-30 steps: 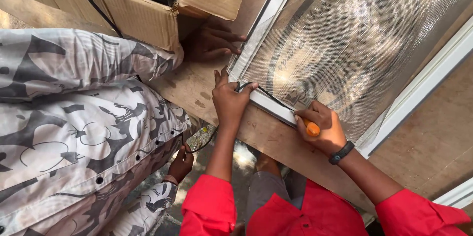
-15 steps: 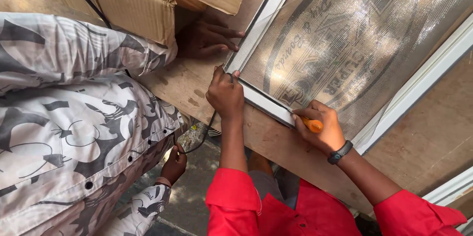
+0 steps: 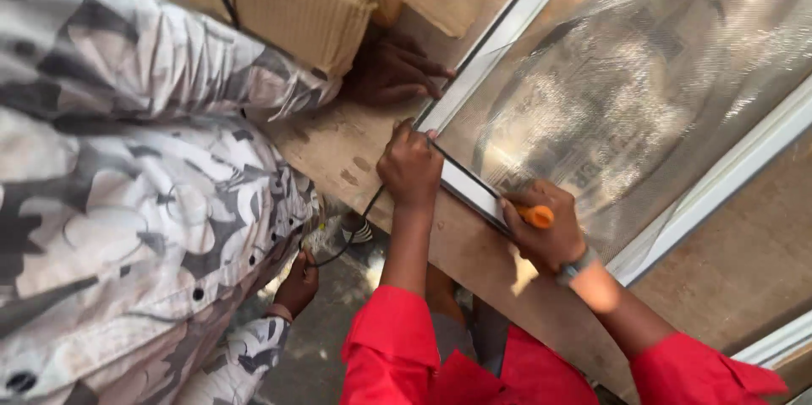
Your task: Fitting and securing mesh screens into aluminum window frames using a spline and roller tool.
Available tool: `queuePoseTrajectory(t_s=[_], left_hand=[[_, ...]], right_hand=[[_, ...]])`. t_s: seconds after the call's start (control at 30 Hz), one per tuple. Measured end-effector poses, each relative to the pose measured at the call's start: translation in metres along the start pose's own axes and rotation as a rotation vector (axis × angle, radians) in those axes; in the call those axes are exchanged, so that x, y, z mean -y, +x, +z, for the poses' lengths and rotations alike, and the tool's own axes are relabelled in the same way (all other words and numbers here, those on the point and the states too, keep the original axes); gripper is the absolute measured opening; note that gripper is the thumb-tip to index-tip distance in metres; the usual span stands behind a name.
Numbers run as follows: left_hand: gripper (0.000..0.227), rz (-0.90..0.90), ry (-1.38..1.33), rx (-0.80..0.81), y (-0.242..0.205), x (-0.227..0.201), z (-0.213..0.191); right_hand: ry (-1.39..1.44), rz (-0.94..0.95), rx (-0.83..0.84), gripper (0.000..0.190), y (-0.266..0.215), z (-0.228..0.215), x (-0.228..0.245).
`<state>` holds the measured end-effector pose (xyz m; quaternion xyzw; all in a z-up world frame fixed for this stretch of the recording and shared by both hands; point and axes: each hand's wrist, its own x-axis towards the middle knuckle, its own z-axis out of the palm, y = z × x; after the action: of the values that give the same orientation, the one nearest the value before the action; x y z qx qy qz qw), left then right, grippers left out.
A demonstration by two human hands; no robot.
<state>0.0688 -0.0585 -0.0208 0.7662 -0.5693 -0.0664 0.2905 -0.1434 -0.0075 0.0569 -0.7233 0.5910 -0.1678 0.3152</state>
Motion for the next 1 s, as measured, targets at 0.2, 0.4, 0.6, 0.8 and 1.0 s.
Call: queuePoseTrajectory(t_s=[0.2, 0.4, 0.6, 0.8, 1.0], left_hand=[[0.017, 0.006, -0.043, 0.029, -0.007, 0.0, -0.007], [0.018, -0.027, -0.055, -0.011, -0.012, 0.005, -0.012], [0.023, 0.012, -0.09, -0.012, -0.011, 0.008, -0.008], [0.025, -0.013, -0.097, -0.037, -0.017, 0.008, -0.014], [0.018, -0.005, -0.057, 0.016, -0.006, 0.012, 0.0]], right_hand=[[0.109, -0.088, -0.054, 0.015, 0.0, -0.002, 0.017], [-0.103, -0.136, 0.0, 0.013, 0.016, 0.014, 0.028], [-0.012, -0.213, -0.07, 0.014, 0.003, 0.008, 0.026], [-0.107, -0.197, -0.012, 0.014, 0.031, 0.027, 0.041], [-0.043, -0.217, -0.019, 0.016, 0.006, 0.014, 0.017]])
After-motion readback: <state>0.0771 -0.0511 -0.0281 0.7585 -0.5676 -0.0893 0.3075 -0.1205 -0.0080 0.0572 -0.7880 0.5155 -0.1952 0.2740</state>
